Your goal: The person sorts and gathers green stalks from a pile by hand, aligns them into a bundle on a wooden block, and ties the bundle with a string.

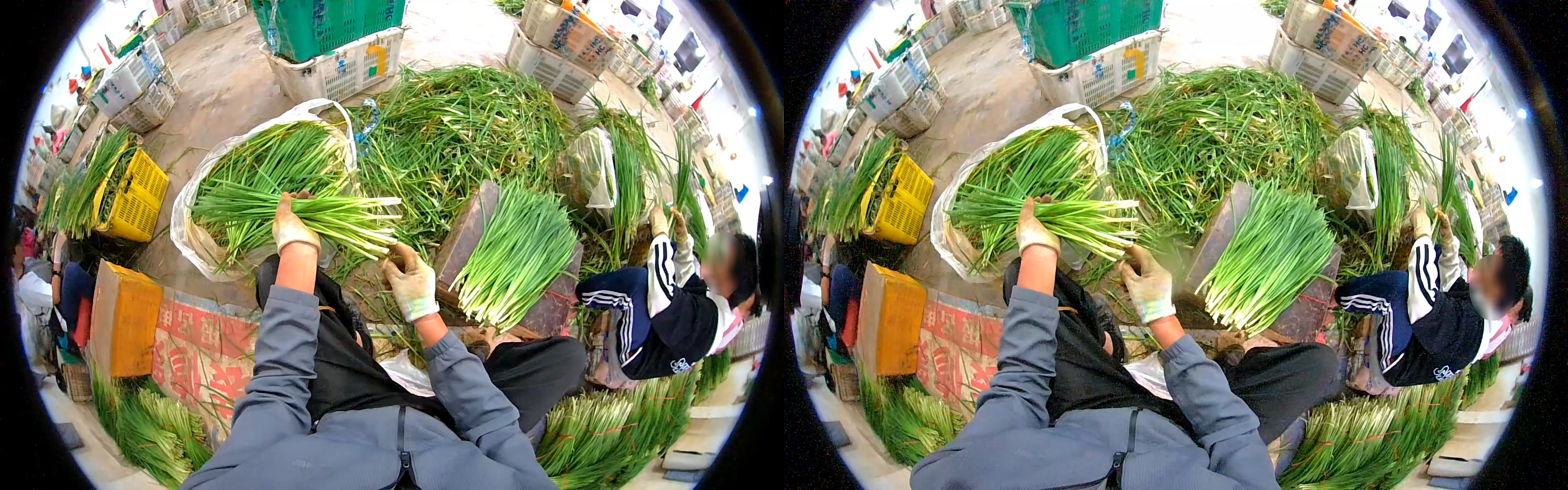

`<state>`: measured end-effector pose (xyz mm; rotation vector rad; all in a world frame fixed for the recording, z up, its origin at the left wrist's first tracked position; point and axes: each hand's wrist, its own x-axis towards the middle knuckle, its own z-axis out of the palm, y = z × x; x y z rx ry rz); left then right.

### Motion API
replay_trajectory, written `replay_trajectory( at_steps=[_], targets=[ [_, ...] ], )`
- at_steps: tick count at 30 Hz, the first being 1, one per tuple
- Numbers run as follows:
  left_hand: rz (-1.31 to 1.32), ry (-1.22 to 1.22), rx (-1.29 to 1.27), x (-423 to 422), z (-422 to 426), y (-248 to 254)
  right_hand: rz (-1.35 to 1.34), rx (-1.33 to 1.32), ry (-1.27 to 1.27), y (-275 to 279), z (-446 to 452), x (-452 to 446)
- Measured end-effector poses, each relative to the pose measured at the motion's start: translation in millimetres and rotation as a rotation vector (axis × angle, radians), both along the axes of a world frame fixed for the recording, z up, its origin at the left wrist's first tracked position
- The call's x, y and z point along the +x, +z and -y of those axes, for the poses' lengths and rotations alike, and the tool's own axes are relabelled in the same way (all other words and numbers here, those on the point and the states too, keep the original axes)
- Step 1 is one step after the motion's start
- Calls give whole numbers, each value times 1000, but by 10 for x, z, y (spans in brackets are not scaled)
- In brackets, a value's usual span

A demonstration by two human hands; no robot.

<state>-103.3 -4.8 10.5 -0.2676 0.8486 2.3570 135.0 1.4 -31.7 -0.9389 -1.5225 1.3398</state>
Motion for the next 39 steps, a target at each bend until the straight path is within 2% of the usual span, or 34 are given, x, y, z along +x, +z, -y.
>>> replay_trajectory(
  at_steps=[1,3,4,8,9,13,15,19,21,23,24,25,27,29,30,31,33,35,36,37,39],
  targets=[
    [-2,-2,2,-10,-18,-22,38,125,-33,6,-6,-27],
    [22,22,-18,-20,-35,-61,-50,-127,90,58,-2,-40],
    [23,22,-20,-24,-35,-80,-84,-338,79,103,15,-16],
    [53,14,-1,-57,-17,-56,-67,-388,96,410,-44,129],
    [54,21,1,-67,-1,-10,-181,-317,95,221,-109,194],
    [31,56,6,-213,86,-16,-723,-560,-191,159,-299,602],
    [72,73,52,-313,122,-21,-740,-497,-214,186,-335,831],
    [45,162,98,-599,249,19,-943,-500,-409,195,-419,1156],
    [29,182,113,-725,309,4,-877,-354,-508,388,-454,1293],
    [53,234,129,-737,310,13,-954,-302,-397,736,-522,1373],
    [51,234,127,-701,315,41,-1005,-303,-333,727,-579,1450],
    [60,188,113,-651,311,80,-1007,-302,-333,637,-646,1467],
    [63,133,105,-570,263,130,-663,-316,-60,492,-807,1441],
    [88,59,163,-505,175,91,-220,-434,138,809,-579,942],
    [68,56,126,-405,133,138,-69,-368,246,728,-512,689],
    [65,44,126,-361,89,109,258,-155,324,830,-457,409],
    [69,-32,174,-307,11,1,-55,-502,408,790,-254,-105],
    [67,-55,170,-169,-8,78,-76,-504,434,651,-236,-468],
    [103,-54,163,-163,-11,89,-111,-644,371,649,-233,-561],
    [141,-48,158,-176,2,99,-113,-643,375,533,-264,-573],
    [122,-19,159,-265,70,141,-240,-535,91,304,-396,-481]
  ],
)
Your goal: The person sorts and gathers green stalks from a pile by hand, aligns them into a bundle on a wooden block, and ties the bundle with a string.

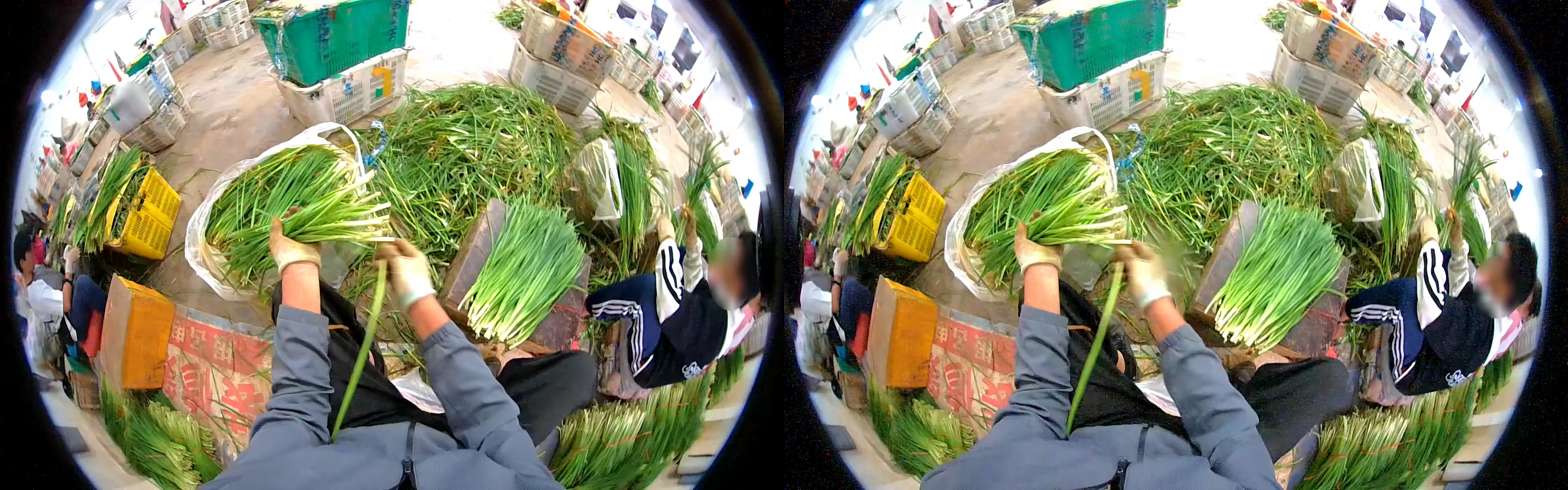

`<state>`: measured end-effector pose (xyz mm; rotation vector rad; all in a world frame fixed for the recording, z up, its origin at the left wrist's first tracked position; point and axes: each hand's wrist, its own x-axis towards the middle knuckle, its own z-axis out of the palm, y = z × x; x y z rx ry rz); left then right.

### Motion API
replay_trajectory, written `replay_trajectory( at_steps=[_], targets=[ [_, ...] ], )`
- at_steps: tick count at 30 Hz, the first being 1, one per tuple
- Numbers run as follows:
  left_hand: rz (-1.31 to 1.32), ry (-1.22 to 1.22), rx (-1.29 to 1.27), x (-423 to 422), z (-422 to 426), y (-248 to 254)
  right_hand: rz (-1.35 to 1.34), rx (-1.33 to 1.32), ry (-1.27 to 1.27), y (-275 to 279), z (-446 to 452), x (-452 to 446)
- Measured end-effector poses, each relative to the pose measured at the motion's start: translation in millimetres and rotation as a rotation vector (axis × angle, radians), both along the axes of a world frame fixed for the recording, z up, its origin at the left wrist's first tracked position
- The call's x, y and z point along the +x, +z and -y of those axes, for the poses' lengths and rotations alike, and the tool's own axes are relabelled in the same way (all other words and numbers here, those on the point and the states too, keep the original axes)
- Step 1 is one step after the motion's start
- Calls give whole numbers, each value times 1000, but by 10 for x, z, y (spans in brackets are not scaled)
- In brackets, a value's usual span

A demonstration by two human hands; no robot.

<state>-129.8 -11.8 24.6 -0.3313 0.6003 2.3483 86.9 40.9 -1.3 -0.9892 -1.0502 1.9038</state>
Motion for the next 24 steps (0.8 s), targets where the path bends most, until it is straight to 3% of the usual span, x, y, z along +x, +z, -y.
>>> replay_trajectory(
  at_steps=[3,4,6,8,10,11,12,13,14,16,18,20,22,24],
  targets=[
    [-34,75,51,-202,194,14,-288,132,-389,-111,-446,601],
    [-50,61,117,-283,255,-16,-105,75,-554,427,-421,743],
    [-101,73,106,-297,316,29,-310,124,-802,709,-732,938],
    [-87,71,81,-224,314,154,-248,235,-870,1085,-945,971],
    [-72,67,60,-244,285,140,-209,516,-802,1147,-1168,814],
    [-114,28,107,-302,286,22,-152,756,-665,693,-1590,769],
    [-154,-11,157,-320,278,-43,694,1128,-579,647,-1648,709],
    [-93,48,62,-133,247,218,872,999,-424,710,-1535,649],
    [-66,88,82,-237,198,85,1037,865,-266,747,-1390,568],
    [-110,51,161,-128,213,151,720,854,116,1009,-857,420],
    [-85,54,197,-107,196,148,397,605,449,1058,-531,221],
    [-3,100,144,-79,144,193,338,467,577,952,-308,50],
    [-63,81,88,-66,116,133,149,350,553,742,-201,-99],
    [-85,69,93,-78,121,57,183,257,512,617,-162,-110]
  ],
)
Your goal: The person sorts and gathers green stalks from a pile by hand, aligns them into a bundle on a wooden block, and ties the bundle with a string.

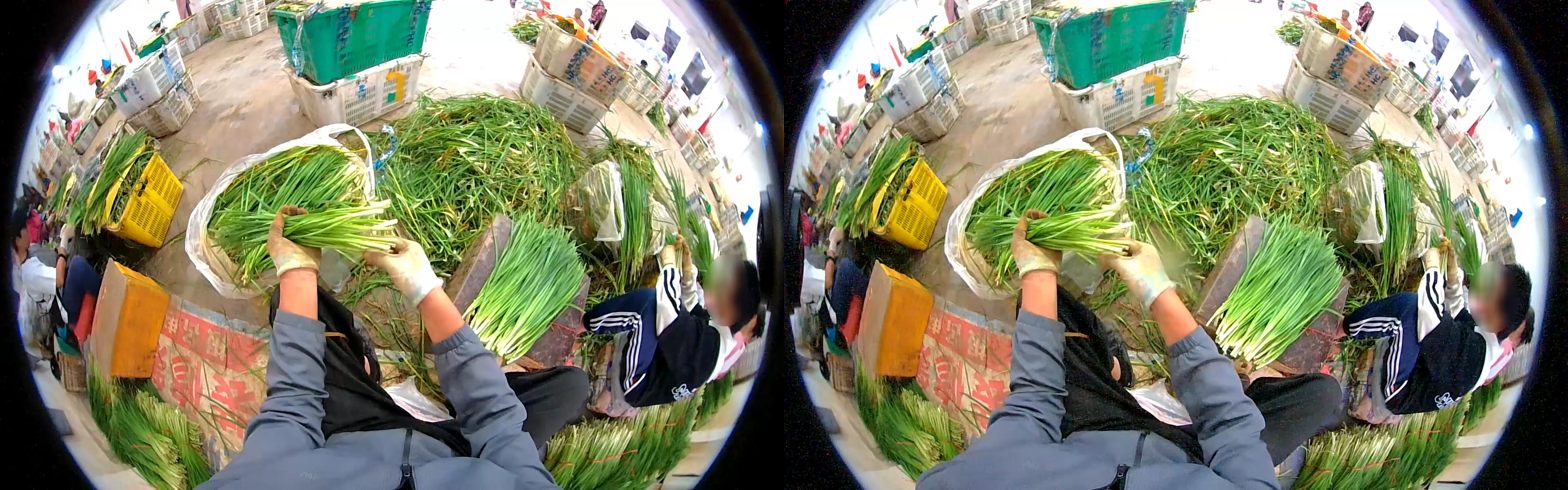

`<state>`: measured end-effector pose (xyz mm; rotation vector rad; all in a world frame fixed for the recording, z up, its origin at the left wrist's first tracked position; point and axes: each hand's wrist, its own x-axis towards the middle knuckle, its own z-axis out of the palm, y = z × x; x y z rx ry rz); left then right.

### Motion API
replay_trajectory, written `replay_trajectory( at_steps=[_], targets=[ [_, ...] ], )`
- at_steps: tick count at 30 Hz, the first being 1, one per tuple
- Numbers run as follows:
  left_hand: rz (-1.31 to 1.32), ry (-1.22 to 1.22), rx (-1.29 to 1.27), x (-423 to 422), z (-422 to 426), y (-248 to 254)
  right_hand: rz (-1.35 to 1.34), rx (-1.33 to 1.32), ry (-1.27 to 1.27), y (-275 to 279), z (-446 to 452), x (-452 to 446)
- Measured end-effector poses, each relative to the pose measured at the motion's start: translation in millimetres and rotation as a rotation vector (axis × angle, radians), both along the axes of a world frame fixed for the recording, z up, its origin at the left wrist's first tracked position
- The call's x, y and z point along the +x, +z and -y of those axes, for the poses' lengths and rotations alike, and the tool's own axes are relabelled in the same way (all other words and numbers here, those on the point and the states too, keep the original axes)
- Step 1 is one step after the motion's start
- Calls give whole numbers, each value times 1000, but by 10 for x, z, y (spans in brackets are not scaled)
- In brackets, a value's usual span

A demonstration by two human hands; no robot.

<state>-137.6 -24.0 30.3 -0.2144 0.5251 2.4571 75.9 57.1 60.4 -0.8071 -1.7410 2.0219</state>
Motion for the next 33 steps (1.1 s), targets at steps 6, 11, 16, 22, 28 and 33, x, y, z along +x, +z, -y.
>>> replay_trajectory(
  at_steps=[6,11,16,22,28,33],
  targets=[
    [82,-15,-40,26,-21,32,-103,-39,-197,-148,169,96],
    [59,-61,-32,32,-47,-46,-169,-232,-227,-253,209,169],
    [94,-23,-101,-4,-64,-85,-342,-515,-281,-198,357,340],
    [59,133,-30,-213,98,3,-793,-580,-514,3,48,1147],
    [66,72,-24,-41,74,118,-244,622,-767,590,-325,1249],
    [59,20,-69,-33,-55,22,46,691,-409,303,-194,820]
  ],
)
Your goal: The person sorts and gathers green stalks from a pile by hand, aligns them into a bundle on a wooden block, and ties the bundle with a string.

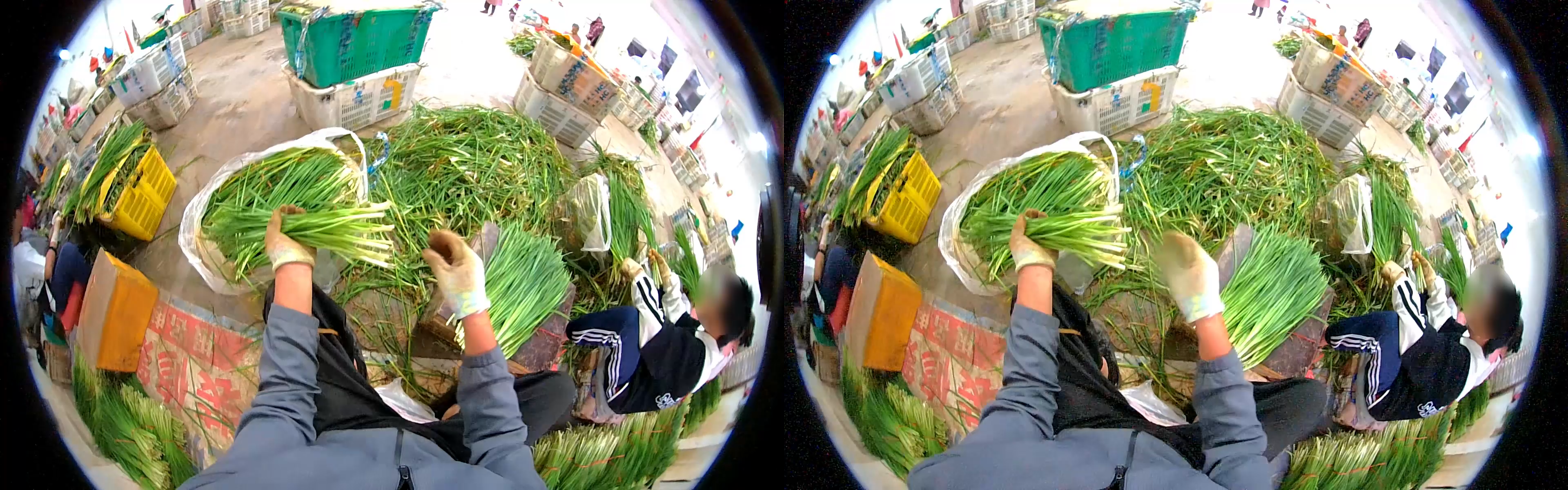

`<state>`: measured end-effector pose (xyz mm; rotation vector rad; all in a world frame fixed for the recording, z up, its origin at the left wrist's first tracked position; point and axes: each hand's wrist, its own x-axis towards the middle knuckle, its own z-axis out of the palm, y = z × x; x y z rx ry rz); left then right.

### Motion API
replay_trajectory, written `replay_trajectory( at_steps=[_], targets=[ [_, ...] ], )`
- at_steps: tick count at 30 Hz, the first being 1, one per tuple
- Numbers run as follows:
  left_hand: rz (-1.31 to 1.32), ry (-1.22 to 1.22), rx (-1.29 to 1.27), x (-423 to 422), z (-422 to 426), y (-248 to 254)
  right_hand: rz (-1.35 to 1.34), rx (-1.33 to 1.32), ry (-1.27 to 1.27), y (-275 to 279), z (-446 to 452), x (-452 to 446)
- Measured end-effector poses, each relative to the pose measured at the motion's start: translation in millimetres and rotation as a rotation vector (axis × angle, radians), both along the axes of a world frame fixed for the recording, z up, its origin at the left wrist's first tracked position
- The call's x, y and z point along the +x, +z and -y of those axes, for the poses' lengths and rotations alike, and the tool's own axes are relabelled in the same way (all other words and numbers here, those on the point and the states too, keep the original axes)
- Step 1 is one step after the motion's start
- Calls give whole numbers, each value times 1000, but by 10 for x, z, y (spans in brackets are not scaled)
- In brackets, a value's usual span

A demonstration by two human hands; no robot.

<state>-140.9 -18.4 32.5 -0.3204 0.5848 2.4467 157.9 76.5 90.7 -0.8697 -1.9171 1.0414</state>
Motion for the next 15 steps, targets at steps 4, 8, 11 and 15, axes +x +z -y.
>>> replay_trajectory(
  at_steps=[4,8,11,15],
  targets=[
    [18,47,-22,105,-13,49,148,-130,37,-147,347,-261],
    [19,44,-17,51,-18,-88,61,-43,-13,-331,465,-420],
    [24,63,-66,82,-15,-27,77,125,-26,-368,461,-455],
    [-3,37,-152,59,13,-83,206,39,48,-439,511,-426]
  ],
)
